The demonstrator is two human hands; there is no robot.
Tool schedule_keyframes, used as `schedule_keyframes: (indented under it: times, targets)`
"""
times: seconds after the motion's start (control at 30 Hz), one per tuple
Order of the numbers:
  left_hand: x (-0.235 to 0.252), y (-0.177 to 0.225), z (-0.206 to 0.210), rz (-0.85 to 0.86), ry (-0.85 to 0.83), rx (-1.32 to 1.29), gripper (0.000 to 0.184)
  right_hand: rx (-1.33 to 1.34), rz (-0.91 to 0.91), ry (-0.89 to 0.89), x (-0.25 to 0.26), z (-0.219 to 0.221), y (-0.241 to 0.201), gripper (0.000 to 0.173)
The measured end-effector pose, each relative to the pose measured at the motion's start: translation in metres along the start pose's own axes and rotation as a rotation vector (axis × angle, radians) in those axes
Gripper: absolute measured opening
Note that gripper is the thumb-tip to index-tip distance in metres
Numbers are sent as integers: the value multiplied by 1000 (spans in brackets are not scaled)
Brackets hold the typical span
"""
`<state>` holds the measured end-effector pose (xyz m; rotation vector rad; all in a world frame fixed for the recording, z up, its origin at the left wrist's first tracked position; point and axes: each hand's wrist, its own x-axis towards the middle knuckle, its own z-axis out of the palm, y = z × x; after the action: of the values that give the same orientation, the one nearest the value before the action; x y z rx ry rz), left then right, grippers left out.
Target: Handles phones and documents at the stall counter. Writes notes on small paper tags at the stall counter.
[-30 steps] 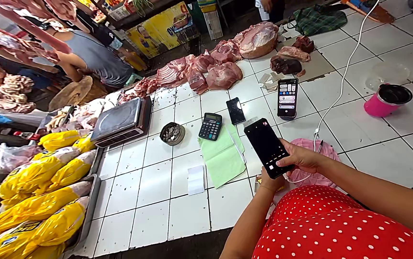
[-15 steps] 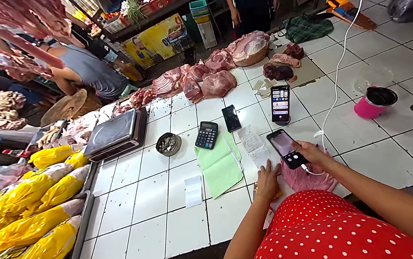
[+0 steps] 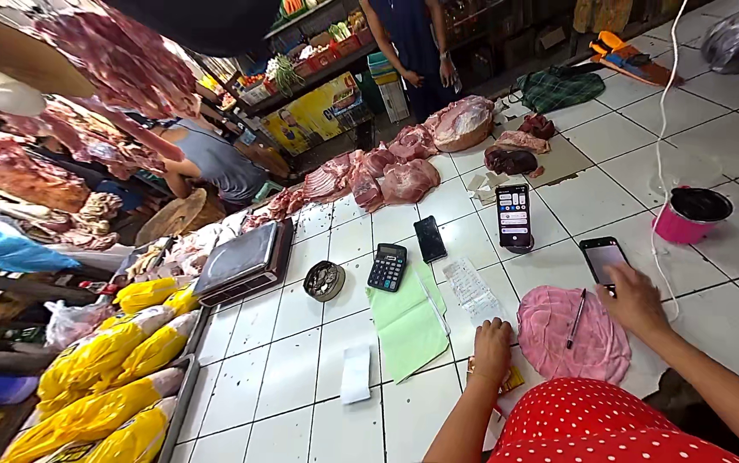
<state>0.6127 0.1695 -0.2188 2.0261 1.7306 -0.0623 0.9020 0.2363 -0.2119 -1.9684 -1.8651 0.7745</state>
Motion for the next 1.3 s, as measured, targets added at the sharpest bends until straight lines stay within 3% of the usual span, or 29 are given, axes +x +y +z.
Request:
schedule_keyframes:
  times: [0.13,0.23,0.3,0.43,0.53,0.67,0.77,0.87,0.97,1.07,1.17,1.3]
  targets:
    - [4,-6,5,-31,16,-109,36,57,-171,-420,-4,36,-46,42]
    - [0,-10,7,-31,3,-140,59,197,-134,-508,3,67,-76,46]
    - [-6,-8,8,-29,52,-196,64,284,-67,-523,14,75,-93,49]
    - [-13,-9,9,-15,151,-281,27,223,-55,-596,44,91,-111,58]
    - [-15,-13,10,3,251,-392,24,213,10,-629,52,103,-114,60]
    - [-21,-6,8,162,414,-588,21,406,83,-644,51,107,-114,63]
    - [-25,0,10,301,421,-649,19,466,74,-687,53,116,-117,49]
    - [-25,-10,26,354,454,-576,16,411,65,-586,51,123,-115,41]
    - [-37,-34,41,179,592,-462,23,421,-8,-446,52,124,-103,43]
    - [-60,-74,46,-131,798,-350,30,452,0,-383,56,122,-98,50]
    - [-85,-118,46,-400,883,-268,38,422,3,-382,56,121,-98,51]
    - [-98,-149,35,-540,934,-250,39,373,-3,-340,53,117,-108,58]
